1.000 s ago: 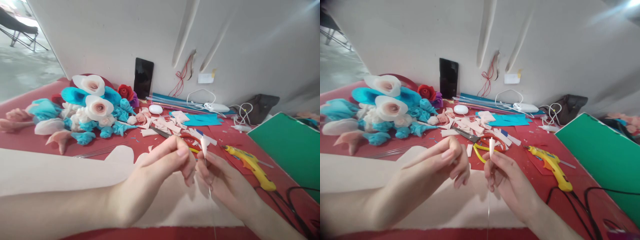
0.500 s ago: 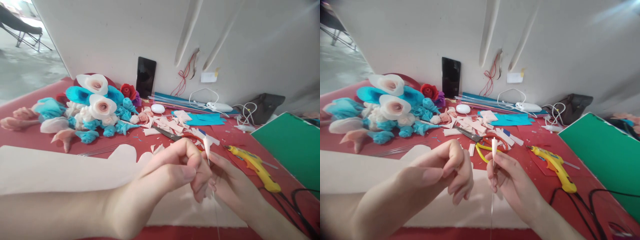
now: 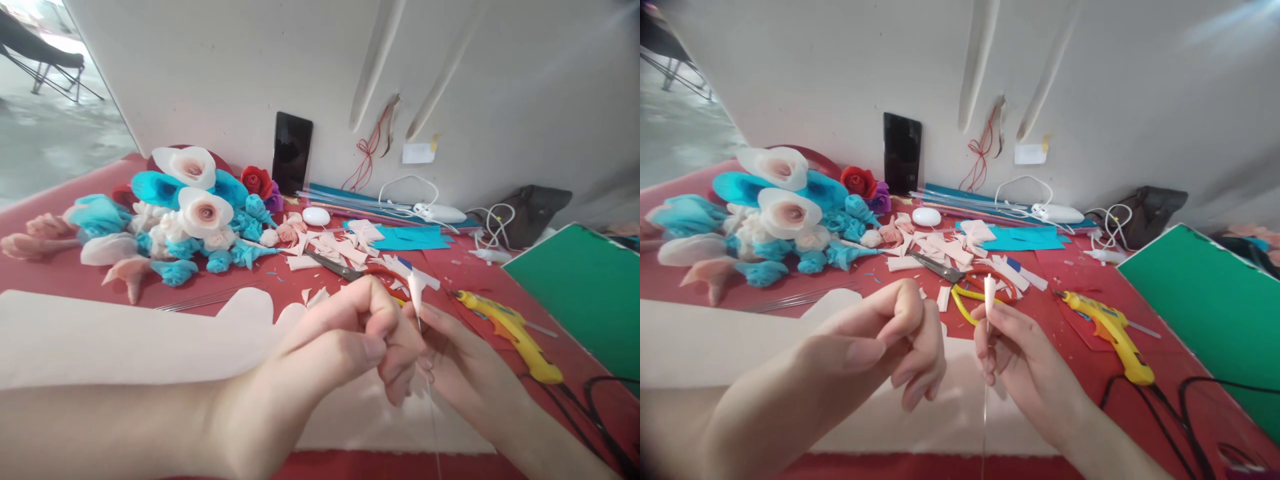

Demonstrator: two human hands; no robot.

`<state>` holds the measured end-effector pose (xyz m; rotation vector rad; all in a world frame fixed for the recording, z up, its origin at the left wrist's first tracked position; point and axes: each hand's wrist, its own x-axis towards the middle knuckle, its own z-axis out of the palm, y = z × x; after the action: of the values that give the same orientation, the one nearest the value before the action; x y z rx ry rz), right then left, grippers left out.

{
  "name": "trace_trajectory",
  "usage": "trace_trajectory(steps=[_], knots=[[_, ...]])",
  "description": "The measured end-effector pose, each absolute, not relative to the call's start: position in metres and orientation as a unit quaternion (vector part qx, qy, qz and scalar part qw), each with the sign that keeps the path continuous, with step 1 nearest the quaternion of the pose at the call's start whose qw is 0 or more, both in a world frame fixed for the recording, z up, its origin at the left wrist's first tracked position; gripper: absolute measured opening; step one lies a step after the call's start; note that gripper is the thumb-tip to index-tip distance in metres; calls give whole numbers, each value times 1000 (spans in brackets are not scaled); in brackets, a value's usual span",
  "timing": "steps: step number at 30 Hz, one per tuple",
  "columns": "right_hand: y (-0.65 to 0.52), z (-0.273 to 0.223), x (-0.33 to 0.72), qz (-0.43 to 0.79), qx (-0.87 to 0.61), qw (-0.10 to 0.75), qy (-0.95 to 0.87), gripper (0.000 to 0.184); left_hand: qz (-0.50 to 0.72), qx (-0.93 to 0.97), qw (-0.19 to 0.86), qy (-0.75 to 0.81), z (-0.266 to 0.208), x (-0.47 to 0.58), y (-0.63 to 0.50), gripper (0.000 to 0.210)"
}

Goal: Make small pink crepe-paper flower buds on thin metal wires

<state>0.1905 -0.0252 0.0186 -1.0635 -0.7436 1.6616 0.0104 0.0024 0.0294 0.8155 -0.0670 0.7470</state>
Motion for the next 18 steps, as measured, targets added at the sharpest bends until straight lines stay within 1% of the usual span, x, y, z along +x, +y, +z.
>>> trace_trajectory(steps=[6, 14, 18], knots=[[-25, 19, 189, 683, -436, 496, -313, 16, 366, 396, 842, 29, 38, 10, 0, 13], [-25, 18, 191, 678, -444, 493, -317, 14, 359, 379, 851, 63, 47, 9, -5, 15], [-26, 16, 193, 681, -453, 478, -318, 23, 346, 367, 861, 71, 47, 8, -5, 16]])
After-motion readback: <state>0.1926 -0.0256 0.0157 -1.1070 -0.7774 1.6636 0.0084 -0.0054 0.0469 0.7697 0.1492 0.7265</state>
